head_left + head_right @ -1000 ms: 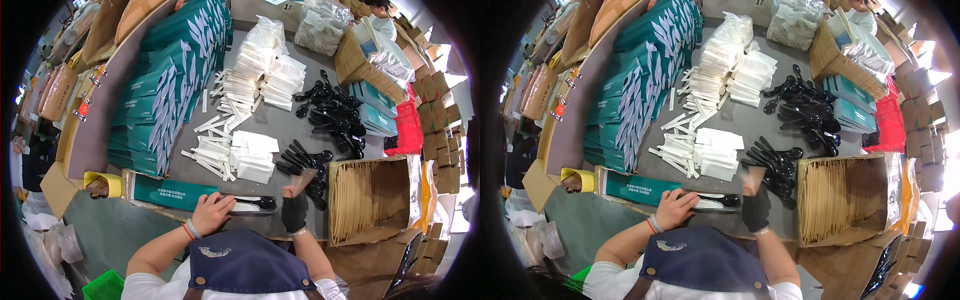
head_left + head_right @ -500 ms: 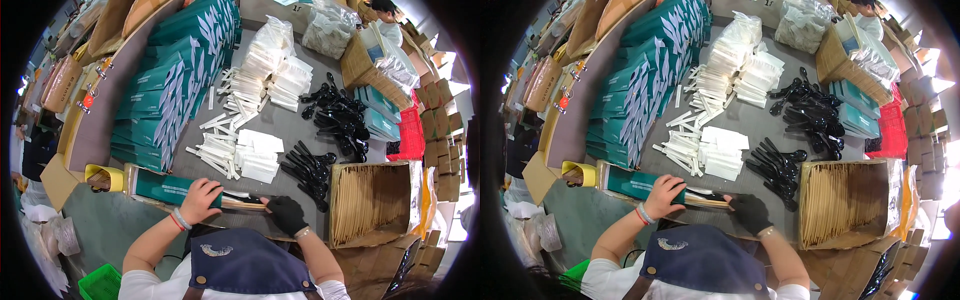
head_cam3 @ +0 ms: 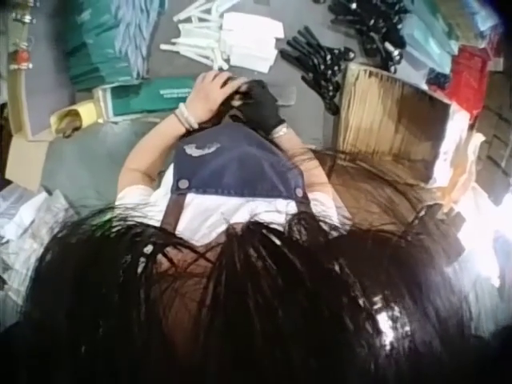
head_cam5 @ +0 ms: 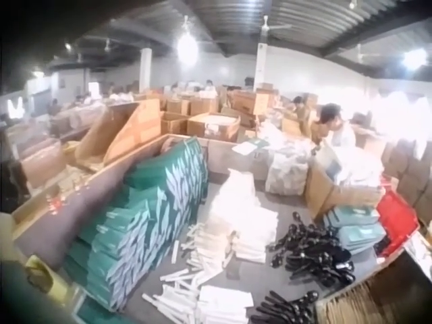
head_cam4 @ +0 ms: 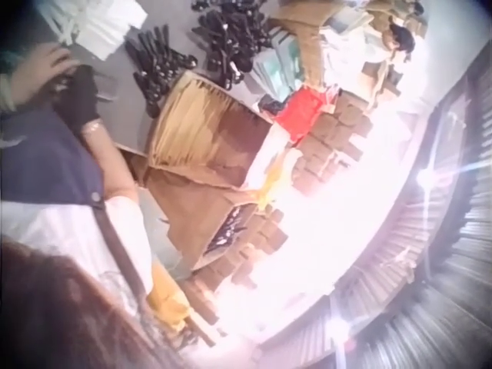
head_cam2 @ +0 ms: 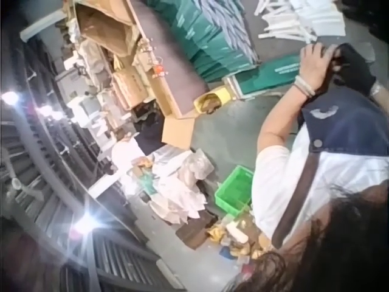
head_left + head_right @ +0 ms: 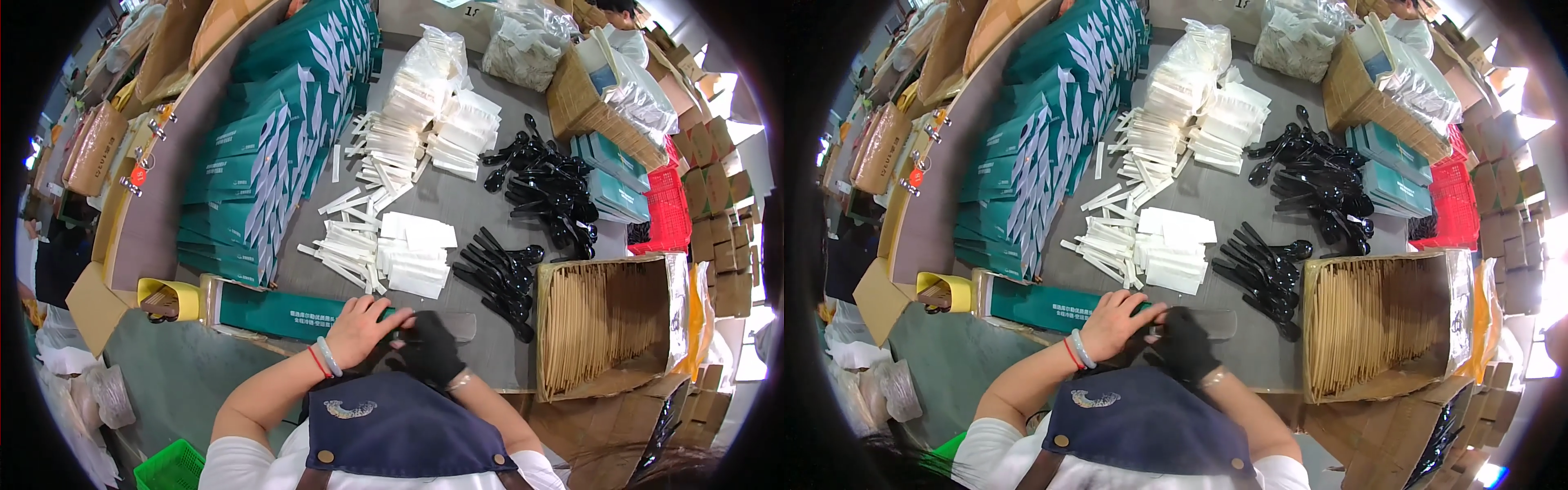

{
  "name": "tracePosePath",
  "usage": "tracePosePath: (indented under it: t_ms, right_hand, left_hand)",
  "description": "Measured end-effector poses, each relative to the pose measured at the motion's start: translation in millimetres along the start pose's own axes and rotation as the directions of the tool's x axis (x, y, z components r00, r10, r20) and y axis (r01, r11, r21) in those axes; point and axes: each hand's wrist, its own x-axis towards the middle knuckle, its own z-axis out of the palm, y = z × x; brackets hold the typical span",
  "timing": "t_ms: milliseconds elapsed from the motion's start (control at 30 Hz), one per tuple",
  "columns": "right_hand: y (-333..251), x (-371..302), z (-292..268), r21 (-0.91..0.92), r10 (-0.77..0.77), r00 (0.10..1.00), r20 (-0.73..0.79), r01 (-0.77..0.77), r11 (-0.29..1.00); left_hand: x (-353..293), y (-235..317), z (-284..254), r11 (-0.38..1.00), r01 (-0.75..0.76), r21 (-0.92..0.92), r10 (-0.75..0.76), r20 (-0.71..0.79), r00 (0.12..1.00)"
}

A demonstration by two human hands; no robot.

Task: Manually wrapping stacks of plastic spoons and knives into individual plastic packaging sleeves.

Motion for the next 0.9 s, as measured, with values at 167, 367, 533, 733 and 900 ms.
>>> tracePosePath:
  t_ms: [167,367,533,733,900]
  right_hand:
    - [-6,9,-38,-0.502,-0.28,0.954,0.11,0.297,0.813]
    - [-18,2,-88,-0.404,-0.283,0.952,-0.117,0.214,0.889]
    - [-11,1,-87,-0.474,-0.205,0.969,-0.138,0.117,0.873]
    - [-23,1,-73,-0.524,-0.15,0.988,-0.02,0.118,0.843]
    - [-23,-1,-75,-0.578,-0.113,0.991,0.076,0.136,0.805]
  left_hand:
    - [13,7,-19,0.996,-0.055,0.076,0.026,0.342,0.939]
    - [28,-35,-151,0.981,-0.089,0.171,0.049,0.225,0.973]
    - [11,-100,-179,0.767,0.364,0.528,-0.125,-0.434,0.892]
    - [-47,-19,-1,0.775,0.63,-0.041,-0.627,-0.165,0.761]
    - [-52,-29,21,0.748,0.638,-0.184,-0.664,-0.232,0.711]
